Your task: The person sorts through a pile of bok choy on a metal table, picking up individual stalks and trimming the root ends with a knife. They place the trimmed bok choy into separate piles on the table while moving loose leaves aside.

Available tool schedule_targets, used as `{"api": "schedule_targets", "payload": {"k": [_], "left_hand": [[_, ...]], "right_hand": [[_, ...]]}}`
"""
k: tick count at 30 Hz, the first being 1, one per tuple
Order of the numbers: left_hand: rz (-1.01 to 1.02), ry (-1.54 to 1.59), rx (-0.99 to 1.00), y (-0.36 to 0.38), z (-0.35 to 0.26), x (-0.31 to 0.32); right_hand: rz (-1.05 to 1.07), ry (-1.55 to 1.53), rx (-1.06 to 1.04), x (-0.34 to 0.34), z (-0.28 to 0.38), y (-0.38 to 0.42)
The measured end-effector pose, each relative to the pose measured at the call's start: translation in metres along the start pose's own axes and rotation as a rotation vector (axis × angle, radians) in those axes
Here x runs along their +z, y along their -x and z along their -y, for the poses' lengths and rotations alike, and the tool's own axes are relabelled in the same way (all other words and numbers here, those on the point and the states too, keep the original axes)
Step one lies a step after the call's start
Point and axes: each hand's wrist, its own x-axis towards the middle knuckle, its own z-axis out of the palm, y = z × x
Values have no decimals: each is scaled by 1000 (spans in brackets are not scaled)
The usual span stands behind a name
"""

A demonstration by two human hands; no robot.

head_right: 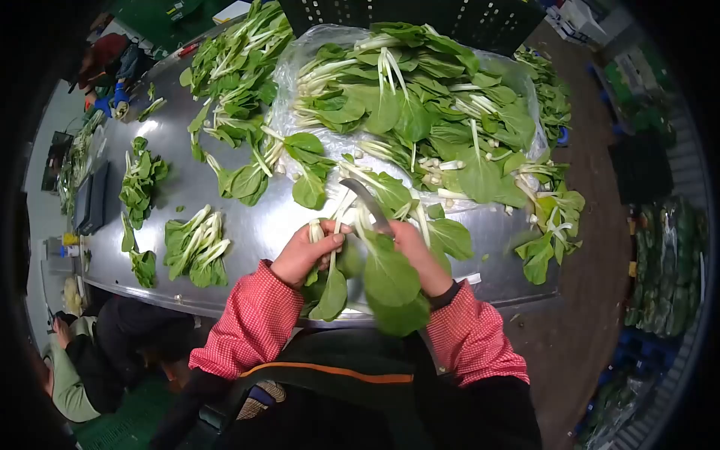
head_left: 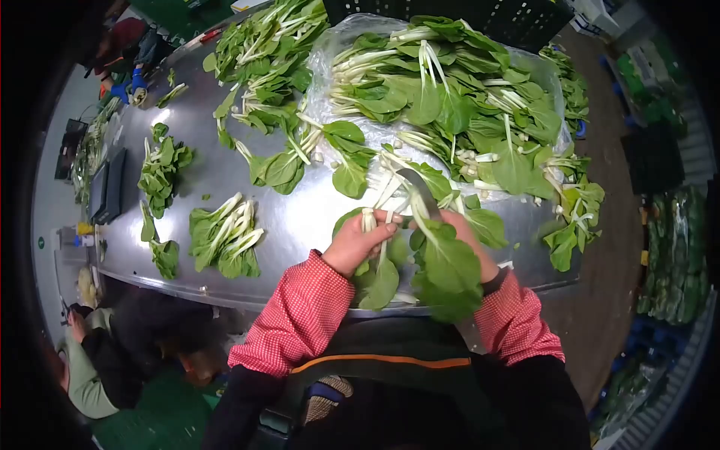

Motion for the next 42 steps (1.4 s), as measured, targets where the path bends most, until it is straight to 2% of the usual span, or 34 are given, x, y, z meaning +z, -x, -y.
{"api": "schedule_targets", "payload": {"k": [1,2,5,6,9,12,13,15,17,19,23,26,29,30,33,34,37,40,42], "left_hand": [[-27,0,8,-2,3,-2],[-55,0,13,-3,8,-4],[-63,74,-5,2,2,-5],[-52,112,-14,4,-1,-4],[-44,51,19,2,7,3],[-190,-19,28,-1,12,-10],[-242,-40,24,-1,16,-20],[-466,-149,303,-6,32,-38],[-553,-219,345,-6,33,-50],[-443,-235,256,-1,25,-46],[-241,-82,56,2,19,-28],[-205,-72,136,-1,15,-9],[-218,-56,311,-15,33,-13],[-178,-43,122,1,6,-8],[-135,136,-9,7,1,-8],[-140,140,0,8,1,-5],[-132,164,7,7,5,0],[-95,205,-28,17,-8,4],[-67,259,4,15,-4,-2]], "right_hand": [[79,-203,20,5,-2,-2],[64,-229,69,10,-7,-4],[-199,508,-108,29,6,-4],[-267,558,-147,35,13,-5],[-223,549,-208,44,15,-12],[-295,362,-135,46,19,-16],[-315,422,-132,45,19,-17],[-359,539,-130,36,16,-18],[-266,734,-79,36,-4,-21],[-145,913,2,44,-17,-23],[-247,502,-2,57,-16,-20],[-129,556,-87,60,32,-7],[-42,254,-53,59,45,-3],[-74,336,-59,54,53,1],[-286,699,-308,39,63,8],[-307,792,-401,36,60,6],[-314,984,-487,29,52,2],[-236,1079,-365,11,15,-2],[-223,967,-218,4,8,2]]}}
